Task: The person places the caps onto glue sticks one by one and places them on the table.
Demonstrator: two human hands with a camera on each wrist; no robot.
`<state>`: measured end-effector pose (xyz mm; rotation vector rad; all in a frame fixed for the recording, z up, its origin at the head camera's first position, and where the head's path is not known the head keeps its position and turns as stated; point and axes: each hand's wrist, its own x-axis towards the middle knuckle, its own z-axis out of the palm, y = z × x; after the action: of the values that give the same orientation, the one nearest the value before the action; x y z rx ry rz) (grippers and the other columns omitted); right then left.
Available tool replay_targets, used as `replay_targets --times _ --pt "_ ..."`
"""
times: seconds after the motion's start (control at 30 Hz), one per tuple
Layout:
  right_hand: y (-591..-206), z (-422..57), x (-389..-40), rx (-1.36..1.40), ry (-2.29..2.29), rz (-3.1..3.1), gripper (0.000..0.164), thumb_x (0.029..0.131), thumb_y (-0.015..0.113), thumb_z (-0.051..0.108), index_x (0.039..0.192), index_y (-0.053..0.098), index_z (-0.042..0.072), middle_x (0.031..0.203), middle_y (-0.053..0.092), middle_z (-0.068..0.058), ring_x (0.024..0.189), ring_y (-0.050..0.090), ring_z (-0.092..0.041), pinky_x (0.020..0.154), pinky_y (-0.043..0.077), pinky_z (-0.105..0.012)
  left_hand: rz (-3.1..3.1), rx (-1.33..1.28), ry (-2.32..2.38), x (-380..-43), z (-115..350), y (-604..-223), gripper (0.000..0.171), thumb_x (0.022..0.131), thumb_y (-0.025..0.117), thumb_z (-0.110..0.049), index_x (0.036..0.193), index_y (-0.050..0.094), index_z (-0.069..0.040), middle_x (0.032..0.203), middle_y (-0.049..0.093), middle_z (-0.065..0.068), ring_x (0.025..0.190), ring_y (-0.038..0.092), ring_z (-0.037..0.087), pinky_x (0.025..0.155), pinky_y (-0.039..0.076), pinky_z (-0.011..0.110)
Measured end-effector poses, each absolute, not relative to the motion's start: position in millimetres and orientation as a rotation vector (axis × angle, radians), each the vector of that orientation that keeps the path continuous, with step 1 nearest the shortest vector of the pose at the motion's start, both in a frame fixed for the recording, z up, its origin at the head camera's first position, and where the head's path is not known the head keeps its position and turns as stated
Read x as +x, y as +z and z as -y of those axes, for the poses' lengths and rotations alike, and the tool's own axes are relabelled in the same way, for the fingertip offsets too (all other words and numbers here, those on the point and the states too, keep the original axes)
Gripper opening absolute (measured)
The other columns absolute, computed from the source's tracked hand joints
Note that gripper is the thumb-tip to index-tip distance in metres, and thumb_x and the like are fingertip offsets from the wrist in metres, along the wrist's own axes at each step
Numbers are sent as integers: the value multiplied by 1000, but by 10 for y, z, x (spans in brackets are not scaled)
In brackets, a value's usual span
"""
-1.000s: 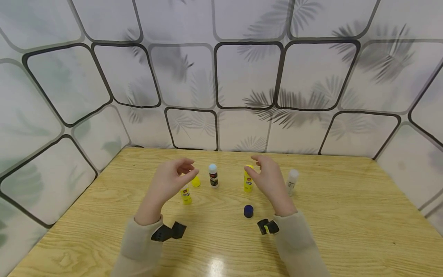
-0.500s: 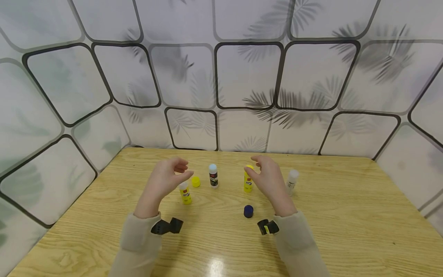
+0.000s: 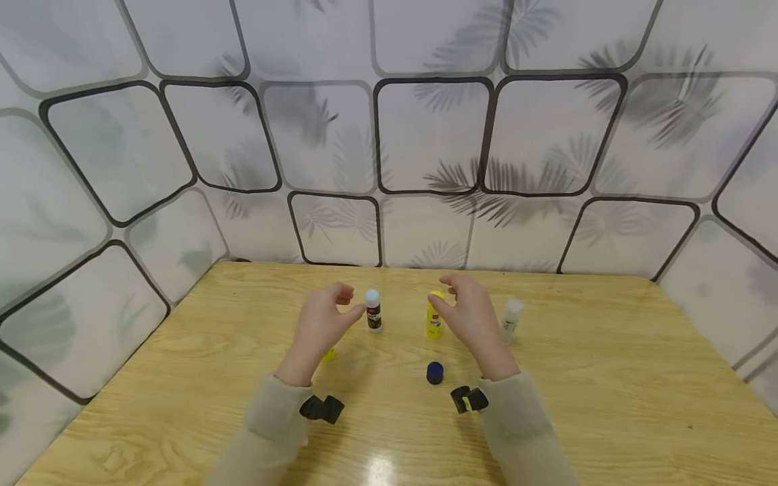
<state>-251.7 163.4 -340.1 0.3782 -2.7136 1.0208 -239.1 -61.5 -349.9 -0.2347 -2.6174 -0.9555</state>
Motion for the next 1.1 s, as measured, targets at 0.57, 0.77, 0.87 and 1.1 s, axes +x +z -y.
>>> replay_targets --times 0.57,0.77,0.87,1.1 --pt "-3402 -1674 -2516 359 1054 2677 38 85 60 16 116 52 -5 114 52 -23 100 52 -35 84 43 -44 2662 1 -1258 -2688 240 -3657 62 77 67 -15 128 38 6 120 45 19 106 47 30 84 44 37" --pt "-3410 -1683 -2526 376 1051 2667 37 85 60 15 115 52 -6 114 52 -23 100 52 -35 83 43 -44 2669 -24 -1231 -2727 231 -3731 57 77 67 -9 124 41 10 115 49 23 104 49 33 84 43 39" --pt "-3409 -1684 -2523 379 1046 2662 37 85 60 15 115 53 -6 113 52 -23 99 52 -35 83 43 -44 2641 -28 -1275 -2746 244 -3782 50 77 66 -5 119 44 11 110 51 24 101 51 33 82 44 39" --pt "-3418 -1678 -2509 377 1067 2677 38 85 60 15 116 52 -5 114 51 -23 100 51 -35 83 43 -44 2640 26 -1361 -2799 273 -3905 34 77 65 -2 106 50 8 102 56 21 96 55 31 77 47 38"
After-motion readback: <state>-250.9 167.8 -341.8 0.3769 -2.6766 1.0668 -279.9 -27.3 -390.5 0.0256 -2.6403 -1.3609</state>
